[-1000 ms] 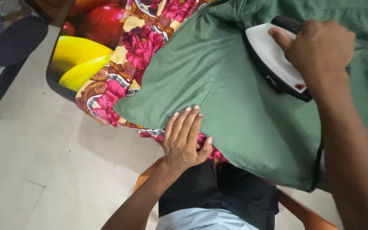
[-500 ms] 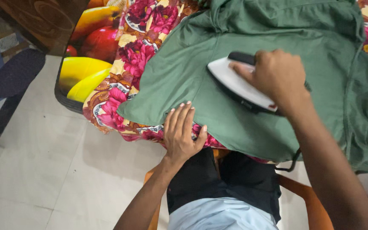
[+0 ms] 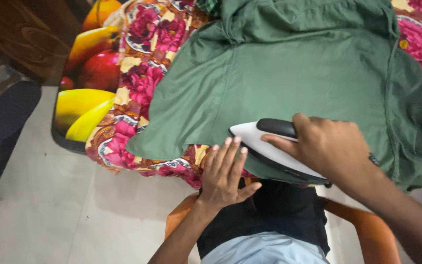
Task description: The person irons a green shirt on a floral-patterned table. They smooth the fabric, use an iron to press the body and sleeves, and fold the shirt after ironing.
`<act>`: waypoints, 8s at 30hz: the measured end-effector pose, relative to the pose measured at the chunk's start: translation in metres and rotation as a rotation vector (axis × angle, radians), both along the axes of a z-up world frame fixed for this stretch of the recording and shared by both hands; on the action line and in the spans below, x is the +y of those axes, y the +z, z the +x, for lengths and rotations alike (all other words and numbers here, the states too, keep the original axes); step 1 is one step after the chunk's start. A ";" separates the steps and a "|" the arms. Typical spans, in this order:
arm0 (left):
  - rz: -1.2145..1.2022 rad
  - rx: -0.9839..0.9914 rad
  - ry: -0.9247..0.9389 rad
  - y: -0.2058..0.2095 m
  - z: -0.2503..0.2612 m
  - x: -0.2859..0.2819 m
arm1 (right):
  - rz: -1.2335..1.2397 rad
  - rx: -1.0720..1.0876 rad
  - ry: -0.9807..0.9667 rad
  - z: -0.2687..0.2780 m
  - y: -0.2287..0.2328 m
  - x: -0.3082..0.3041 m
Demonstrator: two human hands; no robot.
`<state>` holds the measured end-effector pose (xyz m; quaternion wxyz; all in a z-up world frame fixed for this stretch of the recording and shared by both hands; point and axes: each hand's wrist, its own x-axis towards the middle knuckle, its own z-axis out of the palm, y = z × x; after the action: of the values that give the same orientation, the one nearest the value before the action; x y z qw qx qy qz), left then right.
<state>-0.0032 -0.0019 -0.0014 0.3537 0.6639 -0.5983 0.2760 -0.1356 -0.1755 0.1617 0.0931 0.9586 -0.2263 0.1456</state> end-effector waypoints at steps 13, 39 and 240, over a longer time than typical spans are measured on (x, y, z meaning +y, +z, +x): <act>0.235 -0.108 0.061 -0.004 -0.009 -0.013 | -0.165 0.030 -0.192 0.003 -0.014 -0.074; 0.156 -0.037 0.015 0.007 -0.014 -0.012 | -0.134 0.002 -0.038 -0.025 -0.013 -0.142; 0.186 0.097 0.314 0.033 0.019 -0.014 | 0.663 -0.954 -0.131 -0.135 -0.072 0.014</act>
<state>0.0159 -0.0157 0.0319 0.2718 0.7915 -0.4925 0.2387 -0.2707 -0.1614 0.0900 -0.3154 0.7490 -0.3355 0.4765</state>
